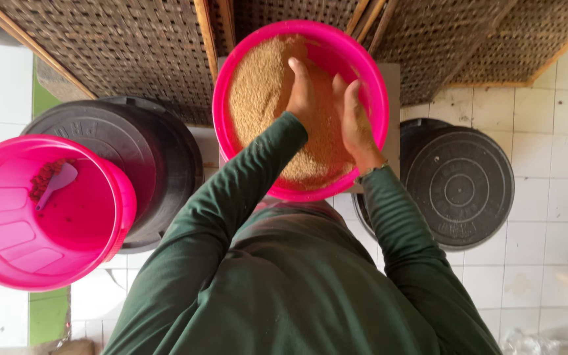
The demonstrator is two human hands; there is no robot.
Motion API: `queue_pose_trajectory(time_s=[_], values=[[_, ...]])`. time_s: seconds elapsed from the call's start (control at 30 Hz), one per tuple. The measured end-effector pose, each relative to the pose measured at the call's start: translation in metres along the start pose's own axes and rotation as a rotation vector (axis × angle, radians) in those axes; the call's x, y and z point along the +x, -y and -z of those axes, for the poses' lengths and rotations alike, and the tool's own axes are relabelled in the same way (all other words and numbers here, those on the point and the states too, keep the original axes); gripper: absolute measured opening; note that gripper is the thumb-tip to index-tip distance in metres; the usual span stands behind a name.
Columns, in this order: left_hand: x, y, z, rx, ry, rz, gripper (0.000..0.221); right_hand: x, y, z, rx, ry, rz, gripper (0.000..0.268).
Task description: The person mixes a large bowl of brown granular material by hand, occasionally picking through it and moving a pink bucket aside.
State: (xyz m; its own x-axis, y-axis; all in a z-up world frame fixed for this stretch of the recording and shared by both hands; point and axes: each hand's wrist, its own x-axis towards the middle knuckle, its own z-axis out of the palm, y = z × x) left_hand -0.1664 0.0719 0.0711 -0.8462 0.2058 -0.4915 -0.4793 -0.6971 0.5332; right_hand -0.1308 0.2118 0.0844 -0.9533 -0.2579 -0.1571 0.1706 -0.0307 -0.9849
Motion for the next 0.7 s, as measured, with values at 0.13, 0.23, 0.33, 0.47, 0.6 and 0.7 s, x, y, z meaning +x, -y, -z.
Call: queue_pose_trajectory(time_s=[0.13,0.23,0.33,0.47,0.6,0.7], values=[[-0.01,-0.004,-0.014,0.073,-0.09,0.002,0.115,-0.008,0.004,-0.013,-0.367,-0.033,0.333,0.086],[-0.019,-0.009,-0.014,0.058,0.043,-0.01,0.115,-0.009,0.011,-0.013,-0.29,0.162,0.016,0.089],[-0.025,-0.018,-0.014,-0.002,0.053,-0.071,0.116,-0.009,0.021,-0.008,-0.202,-0.058,0.15,0.09],[-0.032,-0.011,-0.034,0.109,-0.025,-0.034,0.121,-0.014,0.021,-0.015,-0.34,0.082,0.246,0.091],[-0.041,-0.02,-0.017,0.154,0.103,-0.069,0.124,-0.007,0.027,0.009,-0.444,0.115,-0.133,0.082],[-0.038,-0.013,-0.009,0.252,-0.04,-0.182,0.127,-0.007,0.027,0.016,-1.22,0.061,-0.054,0.08]])
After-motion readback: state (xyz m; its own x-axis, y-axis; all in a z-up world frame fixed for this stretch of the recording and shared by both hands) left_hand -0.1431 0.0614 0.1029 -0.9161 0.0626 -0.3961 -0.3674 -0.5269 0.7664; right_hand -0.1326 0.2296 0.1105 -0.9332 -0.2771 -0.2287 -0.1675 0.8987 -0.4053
